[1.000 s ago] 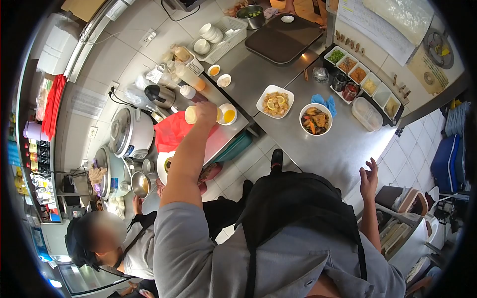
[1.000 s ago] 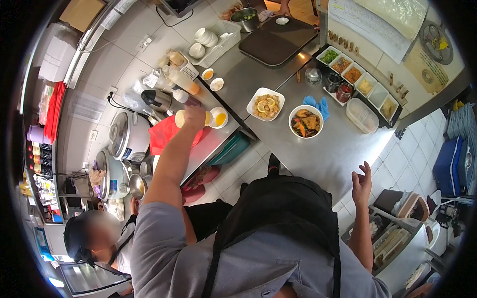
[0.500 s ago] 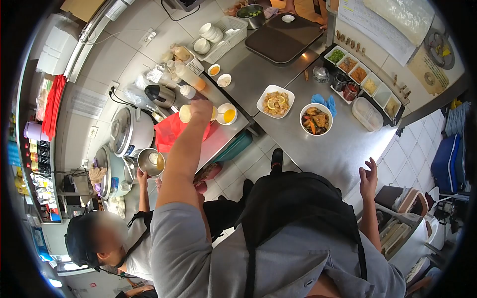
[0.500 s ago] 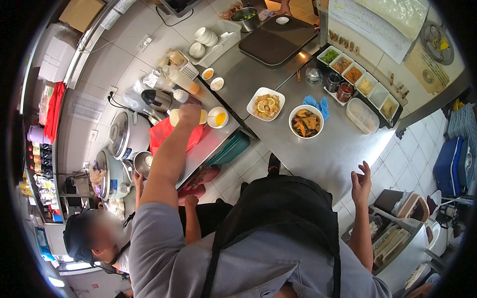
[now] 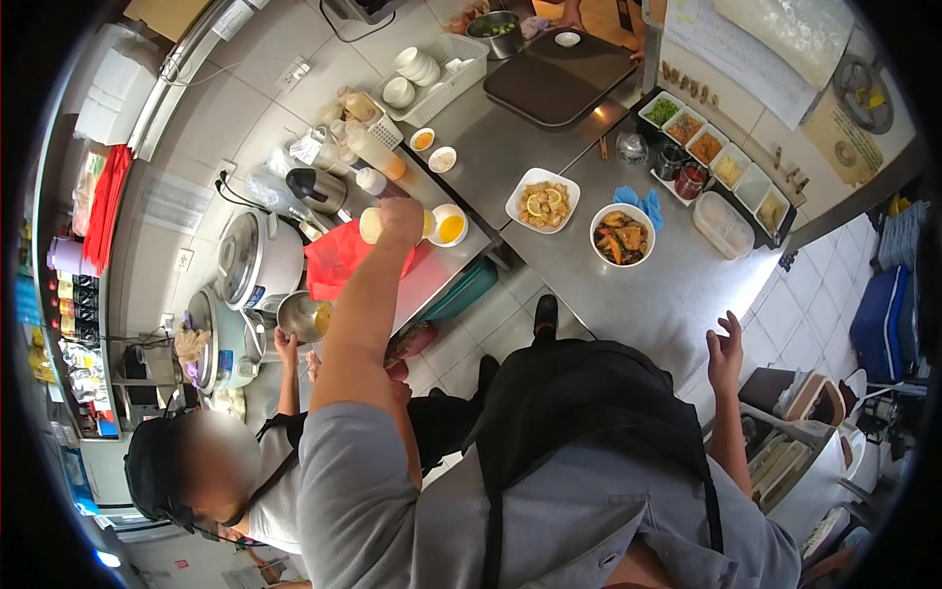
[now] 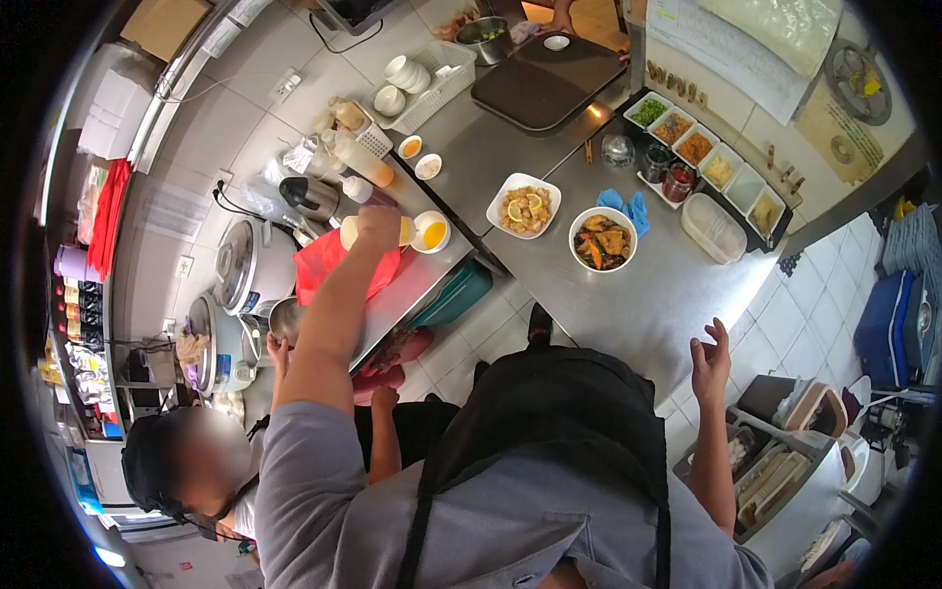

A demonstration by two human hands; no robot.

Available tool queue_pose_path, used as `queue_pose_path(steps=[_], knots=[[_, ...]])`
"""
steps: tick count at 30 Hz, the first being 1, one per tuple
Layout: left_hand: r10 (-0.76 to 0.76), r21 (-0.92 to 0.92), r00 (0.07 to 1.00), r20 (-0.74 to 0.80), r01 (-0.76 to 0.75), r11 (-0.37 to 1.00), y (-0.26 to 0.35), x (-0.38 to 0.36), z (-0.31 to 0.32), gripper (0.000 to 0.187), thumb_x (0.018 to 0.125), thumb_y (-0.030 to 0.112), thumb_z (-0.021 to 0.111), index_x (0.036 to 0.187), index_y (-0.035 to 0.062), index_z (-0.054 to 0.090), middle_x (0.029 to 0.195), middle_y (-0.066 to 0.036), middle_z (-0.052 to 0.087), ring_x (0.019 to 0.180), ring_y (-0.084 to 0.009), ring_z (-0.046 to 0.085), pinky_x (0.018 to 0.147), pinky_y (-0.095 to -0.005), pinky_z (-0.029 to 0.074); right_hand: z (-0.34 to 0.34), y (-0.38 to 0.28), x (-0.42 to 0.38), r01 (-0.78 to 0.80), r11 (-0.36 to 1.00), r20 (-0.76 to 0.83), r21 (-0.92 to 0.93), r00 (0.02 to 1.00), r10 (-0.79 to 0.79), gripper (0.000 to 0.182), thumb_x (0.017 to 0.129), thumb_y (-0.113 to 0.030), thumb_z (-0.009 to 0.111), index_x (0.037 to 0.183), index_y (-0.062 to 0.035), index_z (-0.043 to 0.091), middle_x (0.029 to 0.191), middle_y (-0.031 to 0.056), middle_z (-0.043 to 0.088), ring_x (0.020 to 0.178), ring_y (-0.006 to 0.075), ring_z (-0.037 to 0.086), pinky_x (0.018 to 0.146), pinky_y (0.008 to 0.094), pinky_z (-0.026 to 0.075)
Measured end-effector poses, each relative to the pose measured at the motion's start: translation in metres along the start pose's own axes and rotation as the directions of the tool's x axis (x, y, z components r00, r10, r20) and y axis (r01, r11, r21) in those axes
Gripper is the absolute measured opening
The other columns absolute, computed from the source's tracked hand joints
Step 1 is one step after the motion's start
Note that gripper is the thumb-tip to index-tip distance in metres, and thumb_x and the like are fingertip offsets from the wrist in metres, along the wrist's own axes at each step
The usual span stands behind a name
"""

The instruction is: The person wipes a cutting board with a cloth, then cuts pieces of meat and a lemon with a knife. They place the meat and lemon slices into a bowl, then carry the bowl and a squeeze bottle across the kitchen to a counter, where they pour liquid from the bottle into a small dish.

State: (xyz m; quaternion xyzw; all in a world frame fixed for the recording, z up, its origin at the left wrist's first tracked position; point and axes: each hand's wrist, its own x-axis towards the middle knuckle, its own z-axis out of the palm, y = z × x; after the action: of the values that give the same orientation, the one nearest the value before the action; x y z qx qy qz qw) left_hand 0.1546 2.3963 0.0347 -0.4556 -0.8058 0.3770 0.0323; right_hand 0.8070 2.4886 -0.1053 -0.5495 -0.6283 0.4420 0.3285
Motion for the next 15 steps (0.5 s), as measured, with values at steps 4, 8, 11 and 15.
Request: queue_pose_path(steps=[4,8,11,15], knots=[[0.007,-0.05,0.998,0.055,-0.004,0.999,0.009,0.006,0.011,0.027,0.091,0.022,0.065,0.114,0.0135,0.075,0.121,-0.007,0.073,0.111,-0.025,0.07,0.085,-0.0434,0.053,-0.003,0.006,-0.005,0.019,1.0,-0.016,0.001,1.0,-0.019,0.061,0.096,-0.015,0.066,0.151,-0.0081,0.041,0.131,0.0174,0.06,0.087,0.0166,0.065,0.079,0.0313,0.052],[-0.033,-0.098,0.998,0.055,0.038,0.994,0.009,0.007,0.02,0.027,0.091,0.023,0.065,0.114,0.0137,0.075,0.119,-0.006,0.074,0.109,-0.0245,0.071,0.084,-0.0426,0.054,-0.007,0.004,-0.016,0.007,1.0,-0.013,-0.007,1.0,-0.007,0.061,0.095,-0.013,0.066,0.151,-0.0078,0.041,0.13,0.0169,0.06,0.087,0.0166,0.065,0.078,0.0311,0.053],[-0.038,-0.115,0.997,0.06,0.045,0.992,0.01,0.005,0.02,0.026,0.091,0.023,0.064,0.113,0.0138,0.076,0.116,-0.006,0.074,0.107,-0.0243,0.071,0.083,-0.0423,0.055,-0.013,0.004,-0.019,0.004,0.999,-0.018,-0.036,1.0,-0.005,0.061,0.095,-0.013,0.066,0.15,-0.0074,0.041,0.13,0.0168,0.06,0.087,0.0169,0.065,0.078,0.0312,0.053],[-0.067,-0.143,0.997,0.044,0.072,0.987,0.006,-0.004,0.015,0.025,0.091,0.022,0.065,0.112,0.0141,0.076,0.114,-0.005,0.075,0.106,-0.0244,0.072,0.083,-0.0423,0.055,-0.023,-0.001,-0.016,0.005,0.997,-0.004,-0.073,1.0,-0.005,0.061,0.095,-0.013,0.067,0.15,-0.0068,0.04,0.13,0.0172,0.06,0.088,0.0171,0.065,0.078,0.0313,0.053]])
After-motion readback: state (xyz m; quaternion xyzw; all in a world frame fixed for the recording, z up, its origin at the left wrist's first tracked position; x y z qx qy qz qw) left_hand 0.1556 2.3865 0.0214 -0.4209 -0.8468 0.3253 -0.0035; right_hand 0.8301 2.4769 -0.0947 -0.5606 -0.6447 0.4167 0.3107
